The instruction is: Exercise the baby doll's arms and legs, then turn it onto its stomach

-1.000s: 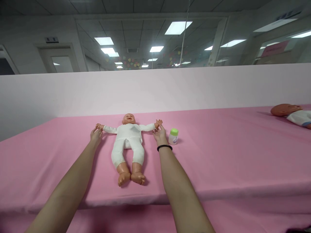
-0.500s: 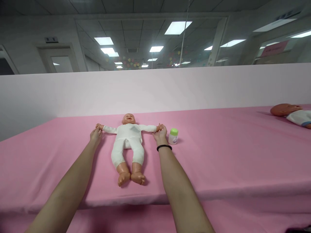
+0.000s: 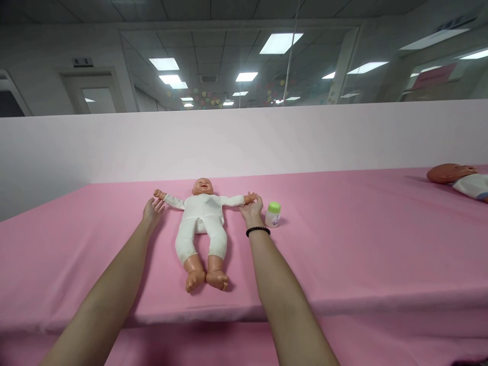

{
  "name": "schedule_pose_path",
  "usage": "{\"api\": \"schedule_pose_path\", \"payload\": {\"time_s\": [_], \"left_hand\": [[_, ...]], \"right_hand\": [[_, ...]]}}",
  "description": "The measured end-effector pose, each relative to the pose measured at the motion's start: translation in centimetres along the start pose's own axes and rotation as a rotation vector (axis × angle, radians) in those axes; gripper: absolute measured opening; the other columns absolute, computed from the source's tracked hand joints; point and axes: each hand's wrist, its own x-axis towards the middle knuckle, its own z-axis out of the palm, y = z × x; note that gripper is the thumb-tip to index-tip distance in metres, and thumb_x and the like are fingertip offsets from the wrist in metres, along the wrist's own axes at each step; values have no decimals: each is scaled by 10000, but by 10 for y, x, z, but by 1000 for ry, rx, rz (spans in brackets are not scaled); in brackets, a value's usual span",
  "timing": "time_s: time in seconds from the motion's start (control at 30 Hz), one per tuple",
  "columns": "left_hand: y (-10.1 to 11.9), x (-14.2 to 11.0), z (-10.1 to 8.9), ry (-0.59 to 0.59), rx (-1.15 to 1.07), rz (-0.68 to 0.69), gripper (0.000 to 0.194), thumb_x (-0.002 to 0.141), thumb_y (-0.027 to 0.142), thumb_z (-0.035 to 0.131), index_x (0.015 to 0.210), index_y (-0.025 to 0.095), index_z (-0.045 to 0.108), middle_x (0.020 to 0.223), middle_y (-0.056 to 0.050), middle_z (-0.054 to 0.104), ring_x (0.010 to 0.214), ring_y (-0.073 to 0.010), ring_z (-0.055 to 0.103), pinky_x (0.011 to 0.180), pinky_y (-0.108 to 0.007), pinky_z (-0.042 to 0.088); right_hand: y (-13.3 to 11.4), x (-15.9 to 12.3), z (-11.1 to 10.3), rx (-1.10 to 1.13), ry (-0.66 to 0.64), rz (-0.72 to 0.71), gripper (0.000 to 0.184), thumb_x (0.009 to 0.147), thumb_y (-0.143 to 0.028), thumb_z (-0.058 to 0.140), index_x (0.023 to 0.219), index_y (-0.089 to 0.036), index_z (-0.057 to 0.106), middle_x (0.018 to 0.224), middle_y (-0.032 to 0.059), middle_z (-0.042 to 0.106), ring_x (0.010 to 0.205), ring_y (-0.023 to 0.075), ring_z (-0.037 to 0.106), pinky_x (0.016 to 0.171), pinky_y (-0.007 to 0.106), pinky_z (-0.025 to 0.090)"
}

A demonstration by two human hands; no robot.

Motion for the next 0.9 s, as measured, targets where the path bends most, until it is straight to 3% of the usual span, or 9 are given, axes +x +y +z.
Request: {"api": "schedule_pose_path", "payload": {"time_s": [0.17,0.3,0.47,0.63,0.77,0.9], "left_hand": [[0,-1,0,39,28,30,87,904,200,606,986,196,636,1198,-92,645,1098,-182,650,881,-270,533],[-1,-3,1,38,43,77,77,896,176,656,940,190,595,1110,-78,666,1010,-139,681,929,-257,528],[1,-12,4,70,156,138,205,954,274,623,1122,251,509,1169,-62,657,982,-122,691,908,-275,534],[-2,-22,7,85,432,325,236,990,352,543,1200,256,493,1266,-96,624,1031,-152,685,908,-299,531],[-8,-23,20,87,636,494,256,976,312,541,1221,251,503,1297,-95,616,1141,-179,634,945,-289,497],[-7,-12,46,93,777,485,288,981,323,513,1251,224,486,1236,-101,650,1071,-194,658,872,-287,509]], "right_hand": [[2,-2,4,19,28,34,174,757,-95,563,809,-235,474,645,-97,536,538,84,524,649,246,550],[-1,-1,1,-41,9,46,166,770,-198,538,922,-237,591,842,-23,662,732,129,627,703,276,571],[-4,-3,-2,-124,-23,45,319,799,-270,428,1043,-260,634,1057,21,671,894,166,637,762,304,583],[-1,-9,1,-219,-13,84,324,805,-278,533,1111,-291,636,1164,10,624,887,131,633,772,244,563],[3,1,3,-357,-24,28,282,834,-354,584,1097,-284,660,1191,9,639,879,123,642,743,220,544],[-4,28,11,-529,59,-33,253,820,-335,581,1061,-270,623,1113,18,689,751,127,636,642,232,516]]}}
